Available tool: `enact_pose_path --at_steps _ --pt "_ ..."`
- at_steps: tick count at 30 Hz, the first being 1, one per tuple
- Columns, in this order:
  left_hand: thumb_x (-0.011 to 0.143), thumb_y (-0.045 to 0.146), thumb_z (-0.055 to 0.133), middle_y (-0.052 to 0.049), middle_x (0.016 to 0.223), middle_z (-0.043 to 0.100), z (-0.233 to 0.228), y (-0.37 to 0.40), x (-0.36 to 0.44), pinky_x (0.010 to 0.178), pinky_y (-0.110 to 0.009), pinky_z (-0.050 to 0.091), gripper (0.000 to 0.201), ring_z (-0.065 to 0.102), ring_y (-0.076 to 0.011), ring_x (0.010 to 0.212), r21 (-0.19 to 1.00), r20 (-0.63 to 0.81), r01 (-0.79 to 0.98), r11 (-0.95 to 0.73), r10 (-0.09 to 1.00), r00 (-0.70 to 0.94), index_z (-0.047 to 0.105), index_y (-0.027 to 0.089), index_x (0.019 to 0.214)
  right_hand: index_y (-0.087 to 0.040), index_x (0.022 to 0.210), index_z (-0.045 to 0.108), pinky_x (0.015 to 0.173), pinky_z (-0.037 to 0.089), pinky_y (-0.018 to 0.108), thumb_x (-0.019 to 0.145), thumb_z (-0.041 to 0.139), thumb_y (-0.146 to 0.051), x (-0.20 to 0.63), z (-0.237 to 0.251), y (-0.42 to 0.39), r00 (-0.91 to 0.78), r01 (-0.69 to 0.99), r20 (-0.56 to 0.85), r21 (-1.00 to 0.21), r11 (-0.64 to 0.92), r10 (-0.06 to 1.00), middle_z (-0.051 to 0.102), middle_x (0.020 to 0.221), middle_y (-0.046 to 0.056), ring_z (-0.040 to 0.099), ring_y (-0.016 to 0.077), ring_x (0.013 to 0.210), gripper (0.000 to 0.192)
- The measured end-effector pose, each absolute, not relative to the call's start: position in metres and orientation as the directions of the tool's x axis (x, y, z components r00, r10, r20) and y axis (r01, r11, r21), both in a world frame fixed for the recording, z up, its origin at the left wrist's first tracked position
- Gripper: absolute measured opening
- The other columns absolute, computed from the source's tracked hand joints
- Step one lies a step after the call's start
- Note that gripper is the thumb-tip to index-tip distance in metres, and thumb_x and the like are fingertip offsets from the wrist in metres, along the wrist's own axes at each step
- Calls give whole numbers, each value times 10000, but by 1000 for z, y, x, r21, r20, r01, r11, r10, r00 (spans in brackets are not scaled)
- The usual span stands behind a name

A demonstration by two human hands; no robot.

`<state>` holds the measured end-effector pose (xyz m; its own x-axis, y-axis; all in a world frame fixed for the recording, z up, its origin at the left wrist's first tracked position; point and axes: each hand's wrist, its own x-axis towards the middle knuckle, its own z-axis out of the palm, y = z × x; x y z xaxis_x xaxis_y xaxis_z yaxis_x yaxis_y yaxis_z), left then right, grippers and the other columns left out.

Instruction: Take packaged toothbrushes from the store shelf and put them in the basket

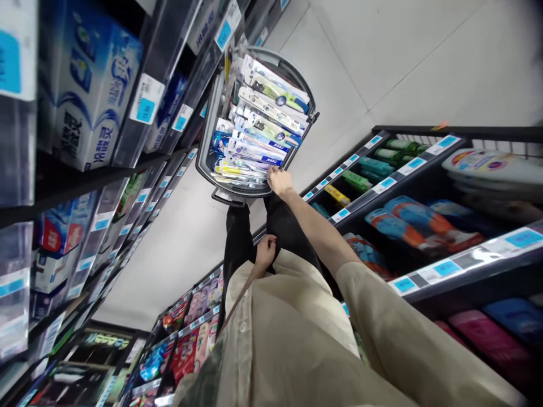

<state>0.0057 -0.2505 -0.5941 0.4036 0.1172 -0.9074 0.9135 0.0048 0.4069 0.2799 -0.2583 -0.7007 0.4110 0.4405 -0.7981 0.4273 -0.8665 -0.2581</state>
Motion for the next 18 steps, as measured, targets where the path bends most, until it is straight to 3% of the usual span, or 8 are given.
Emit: enact_pose_path --at_steps 3,6,9,12,16,18 --pt "959 134 499 -22 1087 770 -580 -239 -6 1017 -335 492 252 664 -180 1034 432 -895 902 11 132 427 685 293 1018 -80 1374 551 1027 451 446 979 478 -187 274 -673 -263 447 273 -799 -307 -912 403 587 1398 266 611 346 1190 415" --pt "920 81 549 -60 981 771 -547 -215 -17 969 -375 519 196 677 -199 956 471 -869 882 -18 158 468 691 215 917 -108 1309 608 1039 442 411 914 558 -135 265 -612 -266 477 149 -799 -337 -930 366 629 1363 230 618 321 1196 400" --pt "906 128 652 -38 890 743 -503 -178 -24 920 -394 546 83 686 -190 886 543 -817 837 -68 188 545 673 176 842 -127 1151 682 955 465 329 831 630 -95 246 -535 -267 557 87 -745 -389 -917 368 712 1200 181 661 271 1089 326" --pt "905 181 681 -4 818 719 -466 -139 -31 868 -375 558 97 685 -174 815 617 -748 778 -117 222 626 660 185 810 -165 1029 703 847 462 276 761 660 -83 214 -470 -266 670 -7 -655 -475 -880 349 748 1006 104 672 217 926 284" --pt "843 179 673 25 693 684 -435 -94 -39 766 -352 552 72 649 -168 668 679 -673 721 -138 275 686 660 215 782 -203 798 689 667 428 252 697 698 -222 153 -418 -260 796 -119 -505 -672 -731 334 662 689 -14 581 166 664 103" --pt "778 179 673 41 618 651 -424 -74 -46 751 -359 543 96 638 -186 637 704 -639 700 -124 319 699 651 248 714 -218 703 674 588 406 257 672 725 -359 119 -402 -253 841 -147 -416 -790 -595 345 598 585 -45 510 157 569 153"
